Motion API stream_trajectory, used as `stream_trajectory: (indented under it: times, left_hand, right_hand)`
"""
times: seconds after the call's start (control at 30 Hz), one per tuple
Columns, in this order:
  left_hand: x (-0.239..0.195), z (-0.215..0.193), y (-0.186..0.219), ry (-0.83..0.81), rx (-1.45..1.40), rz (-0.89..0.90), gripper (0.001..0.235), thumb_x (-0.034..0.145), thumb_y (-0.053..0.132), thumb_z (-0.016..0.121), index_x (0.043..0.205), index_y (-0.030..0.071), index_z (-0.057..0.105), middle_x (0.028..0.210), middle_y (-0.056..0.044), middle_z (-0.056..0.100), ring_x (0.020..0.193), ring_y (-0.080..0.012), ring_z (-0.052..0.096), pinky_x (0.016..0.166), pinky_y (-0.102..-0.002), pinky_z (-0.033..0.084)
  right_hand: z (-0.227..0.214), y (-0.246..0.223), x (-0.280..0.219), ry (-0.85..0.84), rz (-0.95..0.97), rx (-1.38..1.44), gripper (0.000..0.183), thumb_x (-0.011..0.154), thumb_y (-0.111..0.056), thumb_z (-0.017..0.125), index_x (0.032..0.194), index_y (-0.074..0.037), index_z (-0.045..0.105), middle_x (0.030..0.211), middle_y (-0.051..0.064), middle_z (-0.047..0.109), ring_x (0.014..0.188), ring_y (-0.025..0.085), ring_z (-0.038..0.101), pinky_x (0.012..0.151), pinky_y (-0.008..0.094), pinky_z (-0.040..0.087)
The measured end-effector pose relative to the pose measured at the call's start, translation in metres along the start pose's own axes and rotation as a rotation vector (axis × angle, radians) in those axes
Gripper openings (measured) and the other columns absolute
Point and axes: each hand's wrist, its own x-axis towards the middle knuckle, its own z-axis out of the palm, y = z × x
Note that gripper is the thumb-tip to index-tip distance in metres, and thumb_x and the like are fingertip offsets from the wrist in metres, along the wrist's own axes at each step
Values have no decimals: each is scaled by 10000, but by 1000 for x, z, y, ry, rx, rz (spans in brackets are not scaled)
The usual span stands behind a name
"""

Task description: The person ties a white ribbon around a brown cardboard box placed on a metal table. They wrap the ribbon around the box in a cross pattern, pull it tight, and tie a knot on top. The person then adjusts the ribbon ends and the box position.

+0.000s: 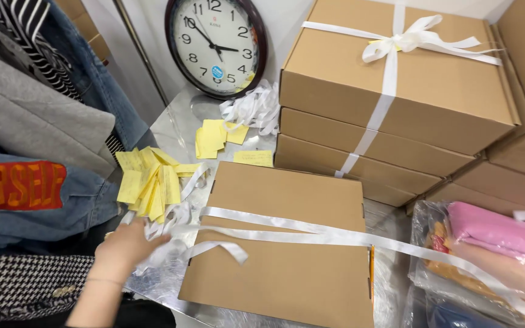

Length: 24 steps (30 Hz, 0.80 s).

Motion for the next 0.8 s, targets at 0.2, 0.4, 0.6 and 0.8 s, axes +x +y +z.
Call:
stream_trajectory:
  times: [0.2,0.4,0.6,0.8]
  left_hand:
    - [-12,98,95,307,-114,633,328,843,164,656,1109,256,825,1281,-2,715,1209,-232,652,1009,-423,508]
    - [-10,144,155,270,186,680,467,756,407,909,1051,113,697,1070,-102,656,1106,-343,657,943,-453,538]
    - [6,174,151,280,239,678,487,810,469,841,1070,68,747,1114,-111,640,1177,-329,607,991,-457,488]
    - [-38,106,168,0,-245,631,252,987,306,702,1100,101,610,1027,-160,749,1082,-401,731,927,-498,555]
  right_hand:
    - [184,-41,72,-66,-135,-325,231,870,-325,735,992,-200,886,1072,-30,868,1025,153,795,981,350,568]
    - [288,-23,131,-377,-99,-327,348,742,-276,901,1038,-141,775,904,72,770,878,284,783,810,406,629]
    - [297,-19,140,-547,-49,-394,194,786,-281,874,877,-141,776,844,64,657,879,307,739,822,410,601]
    - [293,-42,126,-505,-48,-192,115,804,-202,841,861,-144,759,752,57,766,728,215,804,728,345,639]
